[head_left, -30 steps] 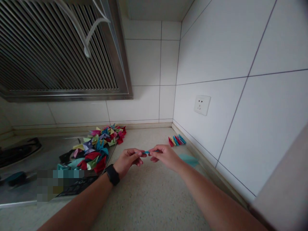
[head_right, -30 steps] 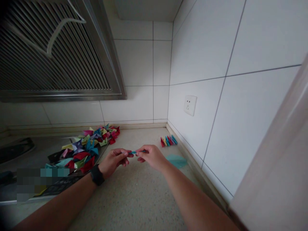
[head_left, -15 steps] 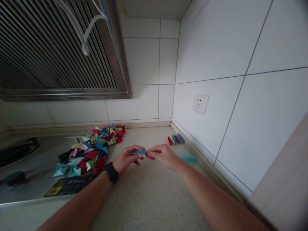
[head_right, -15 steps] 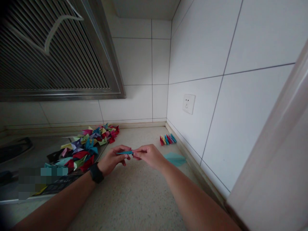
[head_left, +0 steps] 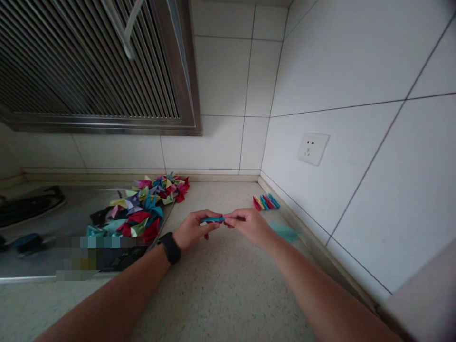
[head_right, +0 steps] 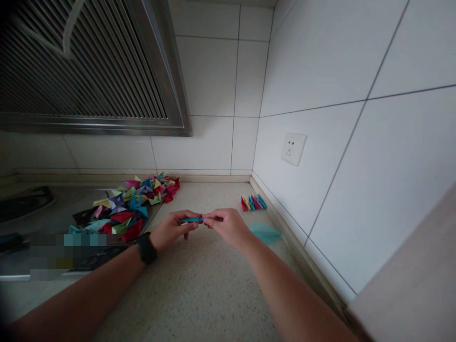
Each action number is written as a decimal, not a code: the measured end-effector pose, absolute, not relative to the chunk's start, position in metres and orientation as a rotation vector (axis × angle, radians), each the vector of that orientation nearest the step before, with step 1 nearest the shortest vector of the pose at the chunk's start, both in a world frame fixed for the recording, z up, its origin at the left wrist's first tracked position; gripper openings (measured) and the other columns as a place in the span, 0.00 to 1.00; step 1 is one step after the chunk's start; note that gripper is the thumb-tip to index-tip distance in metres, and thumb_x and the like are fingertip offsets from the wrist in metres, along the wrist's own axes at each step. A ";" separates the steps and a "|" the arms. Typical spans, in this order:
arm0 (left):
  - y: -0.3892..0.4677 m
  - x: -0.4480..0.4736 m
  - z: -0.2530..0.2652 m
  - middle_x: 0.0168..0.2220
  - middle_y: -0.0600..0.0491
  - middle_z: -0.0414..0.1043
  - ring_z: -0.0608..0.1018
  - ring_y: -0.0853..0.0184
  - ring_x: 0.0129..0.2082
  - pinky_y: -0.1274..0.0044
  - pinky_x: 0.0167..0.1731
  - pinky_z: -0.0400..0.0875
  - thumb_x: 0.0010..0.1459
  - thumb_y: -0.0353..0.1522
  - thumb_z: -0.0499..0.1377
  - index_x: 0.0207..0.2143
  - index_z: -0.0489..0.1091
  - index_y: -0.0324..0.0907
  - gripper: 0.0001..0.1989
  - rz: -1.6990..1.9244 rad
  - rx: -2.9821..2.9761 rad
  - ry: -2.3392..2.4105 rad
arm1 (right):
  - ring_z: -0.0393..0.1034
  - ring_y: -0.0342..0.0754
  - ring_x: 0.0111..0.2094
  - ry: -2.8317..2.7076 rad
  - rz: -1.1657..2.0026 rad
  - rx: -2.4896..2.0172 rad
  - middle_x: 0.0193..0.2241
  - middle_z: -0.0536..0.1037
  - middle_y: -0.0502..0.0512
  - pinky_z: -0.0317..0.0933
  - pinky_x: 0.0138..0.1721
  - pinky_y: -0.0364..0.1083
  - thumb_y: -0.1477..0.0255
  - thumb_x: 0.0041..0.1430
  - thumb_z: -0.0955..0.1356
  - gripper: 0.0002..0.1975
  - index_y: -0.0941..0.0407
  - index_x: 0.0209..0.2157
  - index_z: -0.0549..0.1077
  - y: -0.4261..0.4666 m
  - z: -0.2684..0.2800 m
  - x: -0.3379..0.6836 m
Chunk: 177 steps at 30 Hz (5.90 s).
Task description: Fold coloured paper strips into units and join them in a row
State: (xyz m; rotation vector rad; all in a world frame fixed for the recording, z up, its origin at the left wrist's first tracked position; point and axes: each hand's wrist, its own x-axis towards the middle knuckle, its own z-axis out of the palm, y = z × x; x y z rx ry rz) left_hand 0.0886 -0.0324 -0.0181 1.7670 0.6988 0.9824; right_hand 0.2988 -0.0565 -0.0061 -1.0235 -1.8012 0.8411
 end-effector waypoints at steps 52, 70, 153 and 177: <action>-0.019 0.085 -0.027 0.28 0.45 0.77 0.75 0.71 0.21 0.79 0.23 0.70 0.52 0.43 0.62 0.34 0.73 0.33 0.20 0.893 1.479 0.751 | 0.70 0.42 0.30 -1.993 0.468 -1.086 0.30 0.76 0.50 0.62 0.33 0.40 0.74 0.59 0.65 0.05 0.55 0.38 0.71 -0.059 -0.002 0.306; -0.016 0.086 -0.035 0.28 0.48 0.76 0.74 0.70 0.21 0.79 0.22 0.68 0.56 0.46 0.57 0.57 0.61 0.34 0.33 0.801 1.474 0.885 | 0.64 0.53 0.50 -2.277 -0.230 -1.468 0.46 0.75 0.60 0.54 0.54 0.52 0.69 0.58 0.65 0.18 0.57 0.50 0.71 -0.060 0.005 0.322; -0.030 0.085 -0.022 0.31 0.53 0.75 0.74 0.68 0.30 0.79 0.31 0.64 0.61 0.33 0.49 0.37 0.73 0.40 0.13 0.538 2.313 0.844 | 0.66 0.51 0.46 -2.640 0.222 -1.042 0.43 0.72 0.58 0.59 0.47 0.47 0.67 0.55 0.69 0.13 0.56 0.42 0.72 -0.088 0.005 0.280; -0.015 0.044 0.009 0.39 0.49 0.66 0.70 0.61 0.42 0.73 0.36 0.67 0.60 0.35 0.52 0.37 0.70 0.44 0.08 0.366 3.025 1.514 | 0.68 0.47 0.40 -2.621 0.298 -0.969 0.37 0.73 0.56 0.59 0.43 0.45 0.73 0.57 0.67 0.08 0.55 0.39 0.76 -0.070 -0.005 0.295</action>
